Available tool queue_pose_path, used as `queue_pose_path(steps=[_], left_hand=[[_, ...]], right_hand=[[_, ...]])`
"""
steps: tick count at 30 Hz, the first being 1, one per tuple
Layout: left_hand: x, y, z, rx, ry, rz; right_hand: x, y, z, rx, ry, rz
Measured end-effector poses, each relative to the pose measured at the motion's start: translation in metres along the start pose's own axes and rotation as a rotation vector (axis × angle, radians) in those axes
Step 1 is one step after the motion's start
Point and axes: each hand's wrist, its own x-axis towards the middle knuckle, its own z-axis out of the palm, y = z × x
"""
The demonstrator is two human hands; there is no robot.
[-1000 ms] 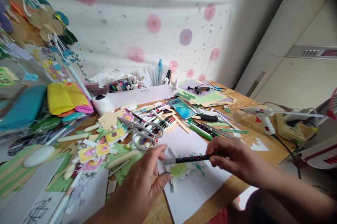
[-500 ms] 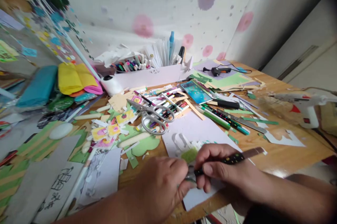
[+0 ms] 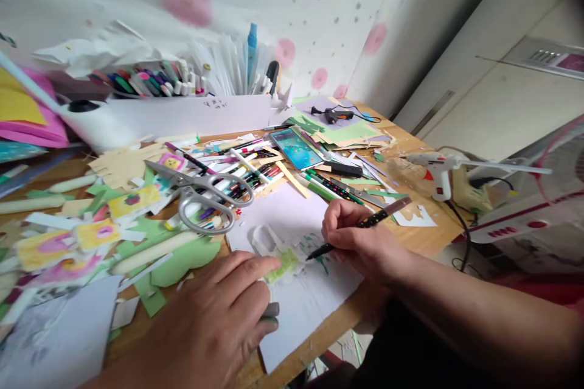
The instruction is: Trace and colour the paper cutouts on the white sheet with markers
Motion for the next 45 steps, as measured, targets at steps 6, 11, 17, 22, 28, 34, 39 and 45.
queue_pose_path(steps=[6,11,17,22,28,34,39,45], left_hand=[[-0.012,-0.011,0.022,0.110,-0.052,0.101],[-0.014,-0.012,0.025,0.104,-0.082,0.062],[-0.024,-0.015,0.024,0.111,-0.169,0.056],[-0.026,-0.015,0.030,0.091,-0.187,0.009],[-0.027,-0.015,0.030,0.122,-0.159,0.044],[-0.027,-0.019,0.030,0.102,-0.094,0.000],[-0.022,-0.020,0.030,0.126,-0.110,0.001],[-0.024,-0.021,0.030,0.122,-0.112,0.012]], right_hand=[[0.005,0.001,-0.015,-0.260,0.112,-0.121],[0.005,0.000,-0.007,-0.375,0.081,-0.123],[0.006,-0.005,0.005,-0.487,0.018,-0.115],[0.008,-0.007,0.006,-0.590,-0.037,-0.102],[0.009,-0.007,0.007,-0.598,-0.008,-0.106],[0.009,-0.008,0.006,-0.593,-0.011,-0.096],[0.010,-0.009,0.006,-0.589,-0.023,-0.074],[0.009,-0.009,0.007,-0.608,-0.015,-0.087]])
